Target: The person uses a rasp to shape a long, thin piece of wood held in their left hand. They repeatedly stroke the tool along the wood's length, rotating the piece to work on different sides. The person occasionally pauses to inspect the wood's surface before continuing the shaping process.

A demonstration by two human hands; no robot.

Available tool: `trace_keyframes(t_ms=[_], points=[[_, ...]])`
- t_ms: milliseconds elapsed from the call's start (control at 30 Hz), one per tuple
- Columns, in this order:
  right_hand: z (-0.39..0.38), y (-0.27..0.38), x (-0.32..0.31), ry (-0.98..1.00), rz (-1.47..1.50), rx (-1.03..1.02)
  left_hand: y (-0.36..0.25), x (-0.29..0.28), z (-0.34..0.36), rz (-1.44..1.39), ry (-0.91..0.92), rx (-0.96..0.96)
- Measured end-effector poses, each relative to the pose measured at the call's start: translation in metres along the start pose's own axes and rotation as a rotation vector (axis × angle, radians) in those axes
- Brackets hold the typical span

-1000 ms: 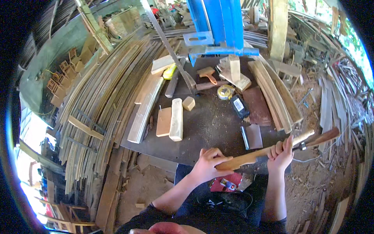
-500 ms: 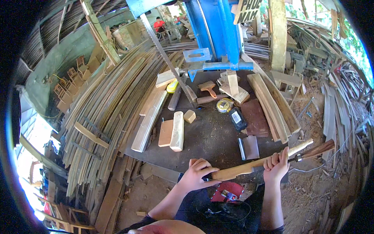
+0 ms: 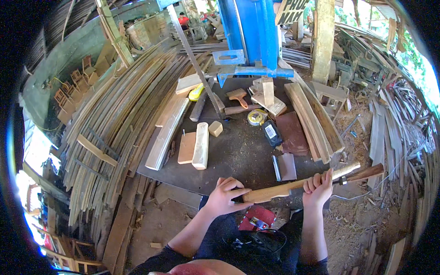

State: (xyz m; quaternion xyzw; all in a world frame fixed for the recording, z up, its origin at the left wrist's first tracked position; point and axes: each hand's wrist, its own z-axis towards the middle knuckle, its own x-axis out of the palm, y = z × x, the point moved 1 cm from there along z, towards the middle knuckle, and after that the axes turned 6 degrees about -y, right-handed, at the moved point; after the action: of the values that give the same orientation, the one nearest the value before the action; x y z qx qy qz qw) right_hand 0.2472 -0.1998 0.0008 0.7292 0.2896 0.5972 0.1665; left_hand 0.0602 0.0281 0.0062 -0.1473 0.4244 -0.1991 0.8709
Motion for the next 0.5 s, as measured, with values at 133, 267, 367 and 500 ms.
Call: trace_keyframes(t_ms=[133, 267, 367, 500], points=[[-0.008, -0.004, 0.011, -0.046, 0.005, 0.013, 0.002, -0.001, -0.004, -0.067, -0.028, 0.011], [-0.017, -0.016, 0.016, -0.122, 0.059, -0.037, 0.007, -0.007, 0.0, -0.161, -0.046, -0.027], [-0.013, -0.011, 0.019, -0.074, 0.044, -0.069, 0.004, -0.003, 0.0, -0.153, -0.027, -0.055], [0.003, 0.009, 0.01, -0.157, 0.024, -0.132, 0.005, 0.001, -0.003, -0.141, -0.042, -0.04]])
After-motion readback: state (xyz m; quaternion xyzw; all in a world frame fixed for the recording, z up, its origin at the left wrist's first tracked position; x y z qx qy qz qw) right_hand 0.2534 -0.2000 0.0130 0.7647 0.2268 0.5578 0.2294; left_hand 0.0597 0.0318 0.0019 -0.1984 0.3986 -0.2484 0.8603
